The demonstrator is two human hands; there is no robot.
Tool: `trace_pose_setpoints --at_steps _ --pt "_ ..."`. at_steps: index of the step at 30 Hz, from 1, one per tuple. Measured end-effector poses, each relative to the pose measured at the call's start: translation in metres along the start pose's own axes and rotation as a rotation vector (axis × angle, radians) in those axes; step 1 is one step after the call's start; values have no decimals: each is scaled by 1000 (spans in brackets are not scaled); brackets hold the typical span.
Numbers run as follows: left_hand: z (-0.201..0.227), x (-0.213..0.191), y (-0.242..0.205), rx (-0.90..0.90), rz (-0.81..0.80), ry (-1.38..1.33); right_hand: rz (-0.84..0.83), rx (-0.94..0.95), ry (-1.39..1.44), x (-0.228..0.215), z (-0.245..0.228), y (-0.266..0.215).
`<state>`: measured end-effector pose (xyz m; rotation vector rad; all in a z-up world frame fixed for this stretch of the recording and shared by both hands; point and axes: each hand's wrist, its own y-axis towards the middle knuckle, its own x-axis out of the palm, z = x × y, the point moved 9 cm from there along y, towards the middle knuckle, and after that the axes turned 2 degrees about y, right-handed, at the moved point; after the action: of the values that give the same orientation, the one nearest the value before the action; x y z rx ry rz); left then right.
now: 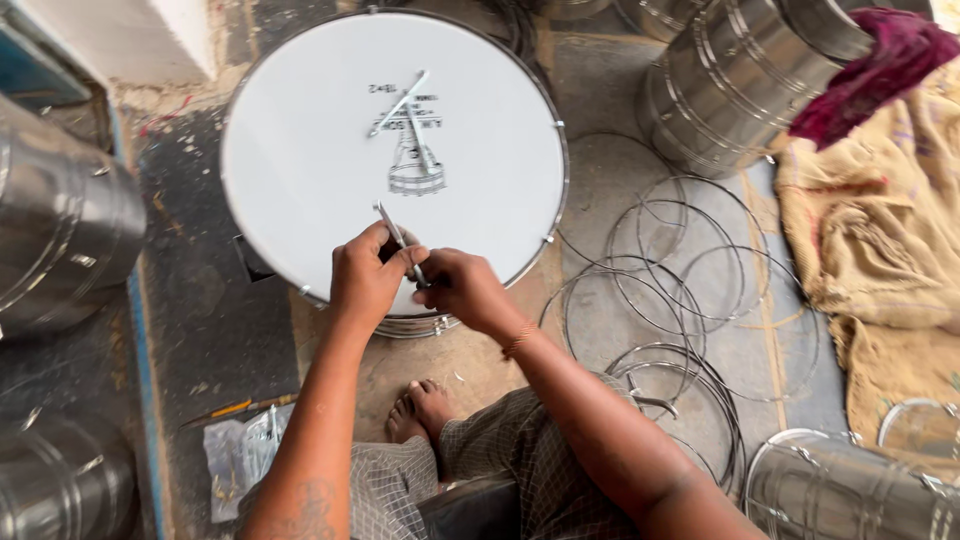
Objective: The person assembles a metal drum by placing a white drumhead onto a stainless steel body. They then insert and tighten multiple metal tension rods into the rim to secure the head. The person works with their hands, using a small tool to tighten the rods.
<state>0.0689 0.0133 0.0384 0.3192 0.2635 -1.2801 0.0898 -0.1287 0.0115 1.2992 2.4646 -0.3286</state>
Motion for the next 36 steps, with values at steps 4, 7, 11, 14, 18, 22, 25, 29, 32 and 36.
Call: trace_pose_setpoints --at_steps 4,7,11,14,18,22,25,29,32,36 --pt "2 -1 0 56 38 -23 71 -95 -234 3 -2 7" --pt "-1 -12 1 12 71 70 -110 157 381 18 25 0" --pt "-5 -4 -2 -25 29 -1 -45 64 -26 8 11 1" --pt "-10 -4 0 -44 79 -5 16 -23 -335 6 -6 4" --pt "-20 -19 1 -132 76 78 -23 144 167 5 15 1" --pt "-11 -2 -3 -136 -44 136 -55 135 506 1 19 5" --pt "-7 7 -6 -159 -59 78 19 -2 286 -10 7 4" --pt "-3 18 -6 -128 -127 6 14 -56 34 -12 -2 4" --pt "-2 17 -3 -25 -107 158 -32 -63 -136 -12 4 6" --pt "-54 -60 12 -155 222 462 -55 189 -44 -34 39 0"
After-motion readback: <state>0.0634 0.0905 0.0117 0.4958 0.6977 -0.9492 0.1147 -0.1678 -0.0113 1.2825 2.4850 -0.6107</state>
